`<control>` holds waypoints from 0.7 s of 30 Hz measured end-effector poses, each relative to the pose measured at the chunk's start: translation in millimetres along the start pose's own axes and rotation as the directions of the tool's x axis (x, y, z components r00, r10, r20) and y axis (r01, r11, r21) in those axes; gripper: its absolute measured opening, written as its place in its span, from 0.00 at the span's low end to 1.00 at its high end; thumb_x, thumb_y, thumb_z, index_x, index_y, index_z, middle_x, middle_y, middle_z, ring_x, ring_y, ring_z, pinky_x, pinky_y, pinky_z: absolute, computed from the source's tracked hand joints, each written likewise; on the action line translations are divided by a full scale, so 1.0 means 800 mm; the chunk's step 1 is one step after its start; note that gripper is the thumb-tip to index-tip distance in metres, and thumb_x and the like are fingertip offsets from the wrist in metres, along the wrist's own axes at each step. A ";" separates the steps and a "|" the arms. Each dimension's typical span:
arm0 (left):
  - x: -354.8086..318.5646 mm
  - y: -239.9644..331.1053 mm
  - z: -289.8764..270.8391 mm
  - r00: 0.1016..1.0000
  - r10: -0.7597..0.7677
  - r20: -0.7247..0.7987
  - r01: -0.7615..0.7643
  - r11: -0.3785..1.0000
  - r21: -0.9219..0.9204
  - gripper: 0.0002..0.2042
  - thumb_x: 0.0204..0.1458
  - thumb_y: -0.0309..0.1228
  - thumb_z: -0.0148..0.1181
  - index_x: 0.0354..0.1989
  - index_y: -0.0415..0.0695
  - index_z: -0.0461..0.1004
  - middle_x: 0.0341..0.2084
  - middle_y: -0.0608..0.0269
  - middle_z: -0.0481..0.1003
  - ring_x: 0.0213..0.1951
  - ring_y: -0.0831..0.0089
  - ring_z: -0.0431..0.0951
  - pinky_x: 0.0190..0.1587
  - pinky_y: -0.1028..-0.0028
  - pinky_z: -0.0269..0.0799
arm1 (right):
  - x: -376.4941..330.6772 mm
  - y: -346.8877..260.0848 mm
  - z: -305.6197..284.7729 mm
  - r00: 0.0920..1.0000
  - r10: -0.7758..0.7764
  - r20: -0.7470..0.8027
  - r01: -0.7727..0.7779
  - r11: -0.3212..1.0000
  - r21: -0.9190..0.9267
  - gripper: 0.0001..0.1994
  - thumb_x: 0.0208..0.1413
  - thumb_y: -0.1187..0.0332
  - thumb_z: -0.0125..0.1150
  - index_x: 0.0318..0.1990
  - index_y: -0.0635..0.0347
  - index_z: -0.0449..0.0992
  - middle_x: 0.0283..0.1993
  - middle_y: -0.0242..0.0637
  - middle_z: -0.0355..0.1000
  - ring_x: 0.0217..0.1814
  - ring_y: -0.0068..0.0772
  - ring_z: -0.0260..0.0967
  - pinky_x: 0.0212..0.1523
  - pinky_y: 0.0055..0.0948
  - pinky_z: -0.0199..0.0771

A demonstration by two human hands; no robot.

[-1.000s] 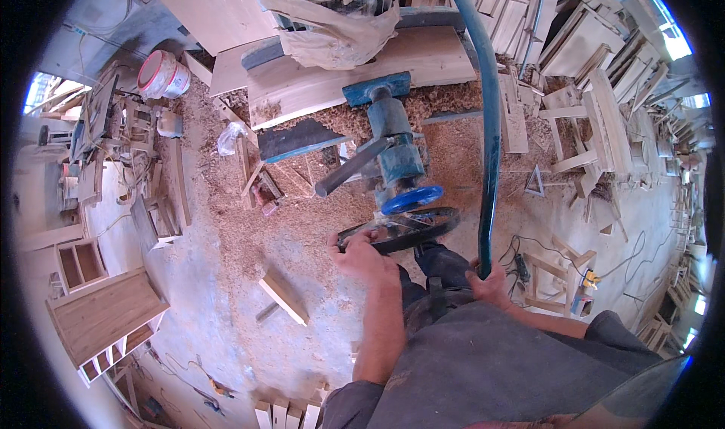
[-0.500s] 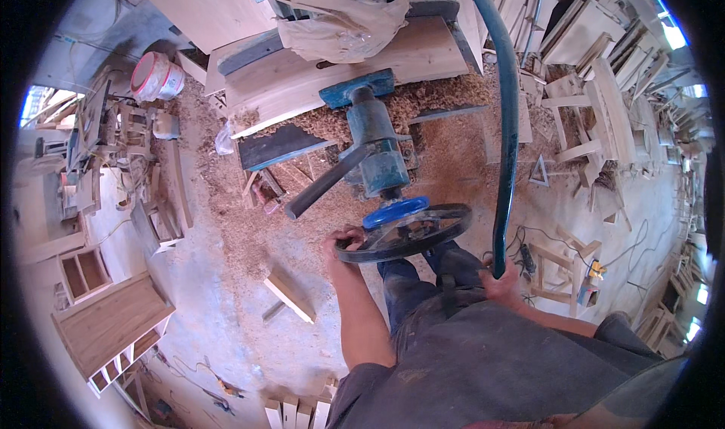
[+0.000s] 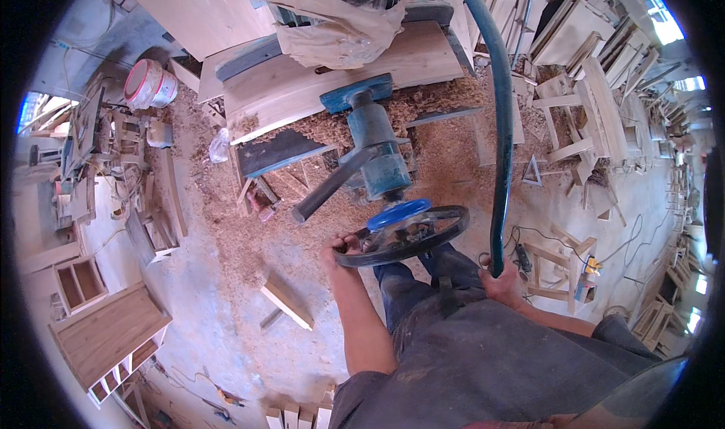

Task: The person operates a woodworking machine by turning a wheel to adjust the cutting head while feeding a wooden plank through the machine. The person then removes the processed plank and places it on a nearby workbench before repeating the process with another plank.

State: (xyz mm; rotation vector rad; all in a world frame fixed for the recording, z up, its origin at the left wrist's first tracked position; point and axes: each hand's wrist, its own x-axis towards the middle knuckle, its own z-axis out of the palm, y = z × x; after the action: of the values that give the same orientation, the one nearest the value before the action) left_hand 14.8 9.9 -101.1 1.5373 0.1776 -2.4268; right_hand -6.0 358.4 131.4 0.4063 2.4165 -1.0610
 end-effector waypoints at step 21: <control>-0.113 -0.080 0.021 0.833 -0.340 0.436 -0.178 0.583 0.793 0.25 0.58 0.48 0.55 0.55 0.41 0.71 0.49 0.56 0.76 0.47 0.63 0.78 0.48 0.61 0.77 | 0.006 0.028 0.010 0.997 -0.068 0.039 0.065 0.996 0.066 0.14 0.45 0.68 0.66 0.39 0.61 0.74 0.33 0.42 0.74 0.38 0.37 0.73 0.43 0.35 0.72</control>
State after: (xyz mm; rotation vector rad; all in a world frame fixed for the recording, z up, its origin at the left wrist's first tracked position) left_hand 18.9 81.3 -15.0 0.9243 -1.1863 -3.1025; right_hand 2.3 367.6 110.1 0.3240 2.3792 -1.1677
